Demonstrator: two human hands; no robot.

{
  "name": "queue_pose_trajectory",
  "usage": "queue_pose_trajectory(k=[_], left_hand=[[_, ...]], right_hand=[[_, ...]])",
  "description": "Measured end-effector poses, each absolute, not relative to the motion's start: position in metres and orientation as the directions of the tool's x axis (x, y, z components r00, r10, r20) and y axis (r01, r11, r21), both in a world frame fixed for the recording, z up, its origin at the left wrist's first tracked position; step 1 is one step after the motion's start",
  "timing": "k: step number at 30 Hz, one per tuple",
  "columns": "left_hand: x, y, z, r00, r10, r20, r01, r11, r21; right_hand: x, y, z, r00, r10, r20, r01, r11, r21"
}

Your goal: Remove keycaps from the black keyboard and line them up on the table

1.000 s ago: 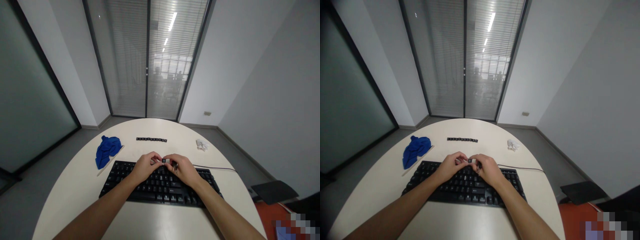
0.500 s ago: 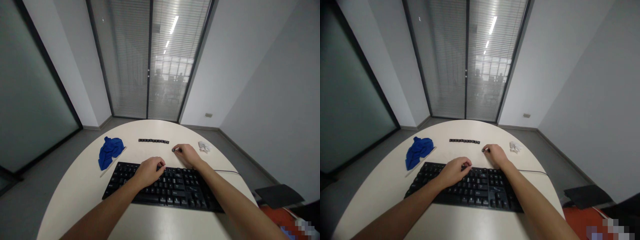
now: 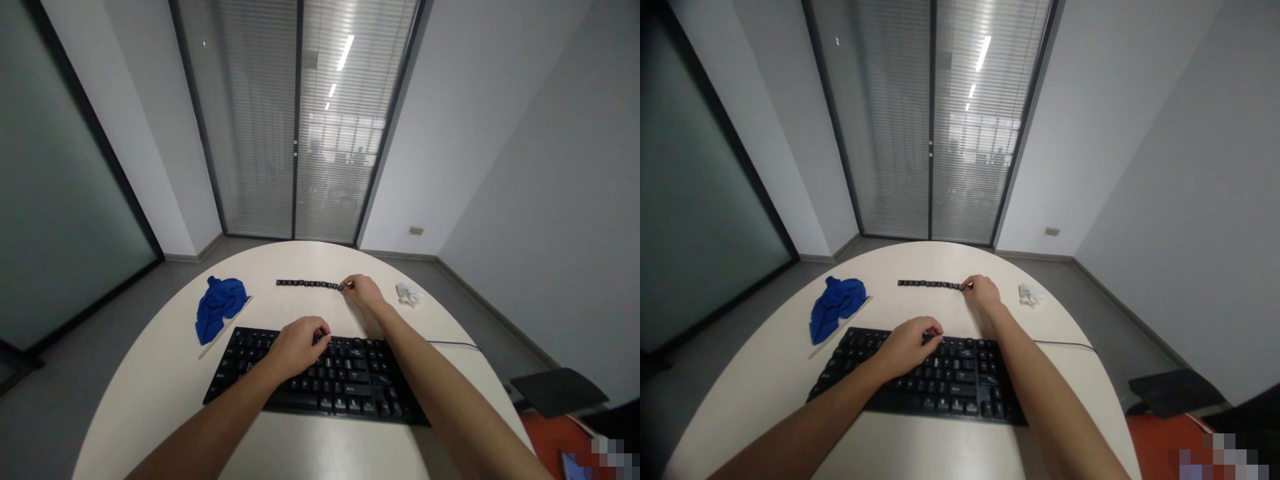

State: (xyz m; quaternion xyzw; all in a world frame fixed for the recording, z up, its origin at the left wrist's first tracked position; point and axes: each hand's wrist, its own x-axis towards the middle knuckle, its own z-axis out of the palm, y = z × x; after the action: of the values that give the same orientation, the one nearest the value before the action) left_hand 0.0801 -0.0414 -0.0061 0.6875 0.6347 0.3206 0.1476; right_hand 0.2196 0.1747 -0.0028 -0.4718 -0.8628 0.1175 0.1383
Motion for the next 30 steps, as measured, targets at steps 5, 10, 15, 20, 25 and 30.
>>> queue_pose_trajectory(k=[5,10,15,20,25,30], left_hand=[[0.08,-0.042,-0.005,-0.015,0.968,0.25,0.779,-0.146,0.61],[0.08,-0.042,-0.006,-0.004,0.967,0.254,0.783,-0.155,0.602],[0.079,-0.041,-0.008,0.006,0.966,0.259,0.786,-0.164,0.595],[0.08,-0.042,-0.008,0.007,0.963,0.268,0.792,-0.169,0.587],[0.083,-0.046,-0.004,0.059,0.957,0.285,0.81,-0.213,0.546],[0.084,-0.048,-0.002,0.117,0.955,0.274,0.823,-0.247,0.511]], right_hand=[[0.219,0.179,-0.004,-0.508,0.854,0.115,0.787,0.514,-0.342],[0.217,0.181,-0.005,-0.504,0.857,0.11,0.791,0.509,-0.34],[0.217,0.18,-0.005,-0.509,0.852,0.12,0.788,0.518,-0.334],[0.227,0.173,0.005,-0.532,0.836,0.133,0.775,0.544,-0.322],[0.251,0.148,0.03,-0.58,0.793,0.187,0.696,0.601,-0.392],[0.272,0.105,0.04,-0.614,0.728,0.304,0.47,0.647,-0.6]])
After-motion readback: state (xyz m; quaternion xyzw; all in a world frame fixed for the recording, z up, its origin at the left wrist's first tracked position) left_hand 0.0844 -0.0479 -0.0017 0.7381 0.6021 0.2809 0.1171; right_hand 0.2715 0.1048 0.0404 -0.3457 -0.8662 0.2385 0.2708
